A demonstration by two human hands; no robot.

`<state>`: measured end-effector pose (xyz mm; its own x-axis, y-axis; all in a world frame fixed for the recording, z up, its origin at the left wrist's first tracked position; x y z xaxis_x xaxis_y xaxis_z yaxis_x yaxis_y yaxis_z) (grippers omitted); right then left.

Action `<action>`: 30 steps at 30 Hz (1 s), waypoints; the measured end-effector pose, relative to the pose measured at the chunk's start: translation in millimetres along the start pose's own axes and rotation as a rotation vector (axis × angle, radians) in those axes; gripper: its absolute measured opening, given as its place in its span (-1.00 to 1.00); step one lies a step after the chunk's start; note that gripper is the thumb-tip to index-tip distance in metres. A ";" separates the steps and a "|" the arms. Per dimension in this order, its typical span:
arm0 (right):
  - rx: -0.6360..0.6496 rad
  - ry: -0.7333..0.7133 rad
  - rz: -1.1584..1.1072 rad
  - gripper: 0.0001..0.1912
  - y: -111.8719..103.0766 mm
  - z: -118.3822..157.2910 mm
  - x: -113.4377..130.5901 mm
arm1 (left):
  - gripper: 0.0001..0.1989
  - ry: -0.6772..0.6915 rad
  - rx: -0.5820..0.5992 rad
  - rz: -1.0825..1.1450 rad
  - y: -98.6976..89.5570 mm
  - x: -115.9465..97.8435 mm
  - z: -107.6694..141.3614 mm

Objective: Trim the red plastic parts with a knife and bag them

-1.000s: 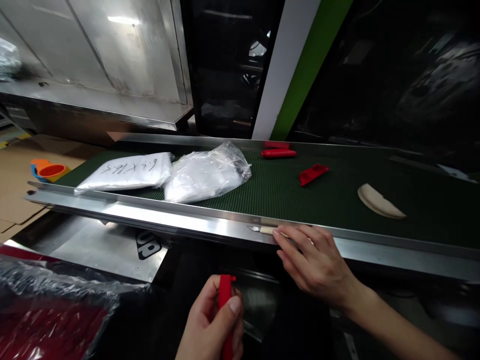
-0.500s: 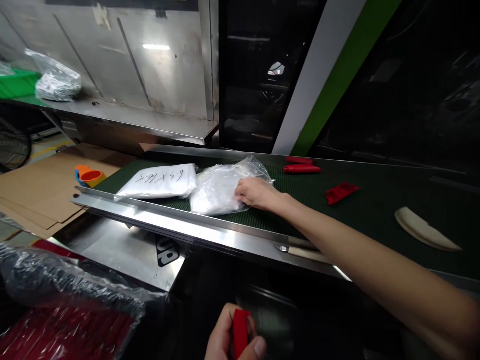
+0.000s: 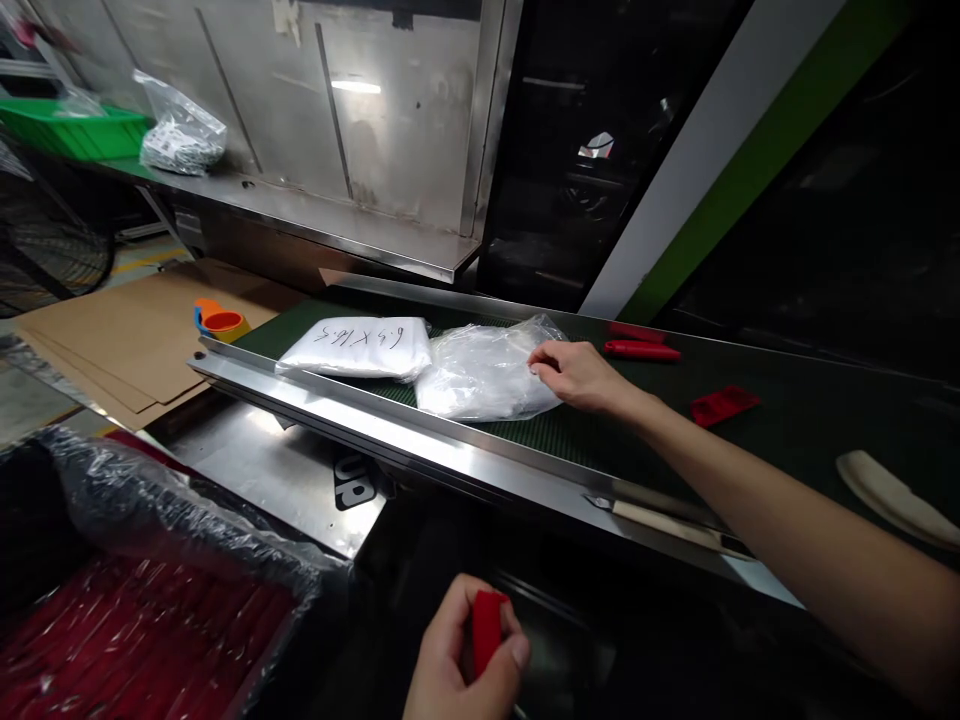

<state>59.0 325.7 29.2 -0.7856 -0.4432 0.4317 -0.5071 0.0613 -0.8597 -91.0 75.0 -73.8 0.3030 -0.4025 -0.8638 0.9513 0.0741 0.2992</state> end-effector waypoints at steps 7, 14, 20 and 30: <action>-0.024 0.192 -0.351 -0.78 -10.3 97.9 72.0 | -0.65 0.290 -0.111 0.111 12.3 -66.2 -6.6; -0.015 0.260 -0.505 -0.85 26.1 197.8 104.6 | -0.75 0.227 -0.191 -0.076 9.1 -35.5 0.0; -0.250 0.167 -0.295 -0.91 5.1 223.6 101.3 | -0.85 0.253 -0.230 -0.475 -2.6 -14.1 6.2; 0.048 0.190 -0.510 -0.90 6.7 227.4 110.0 | -0.52 0.384 -0.082 -0.711 6.7 -4.3 24.4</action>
<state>49.9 73.9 8.9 -0.4970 -0.2365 0.8349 -0.8272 -0.1617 -0.5382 -87.3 54.9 -58.2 -0.3913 -0.0380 -0.9195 0.9202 -0.0086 -0.3913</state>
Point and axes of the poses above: each hand's wrist, its own z-axis away from the middle knuckle, its own y-axis out of the palm, x = y × z, the point moved 7 cm from there along -z, towards the middle knuckle, and after that the axes turned 7 degrees about -x, right-handed, at the moved point
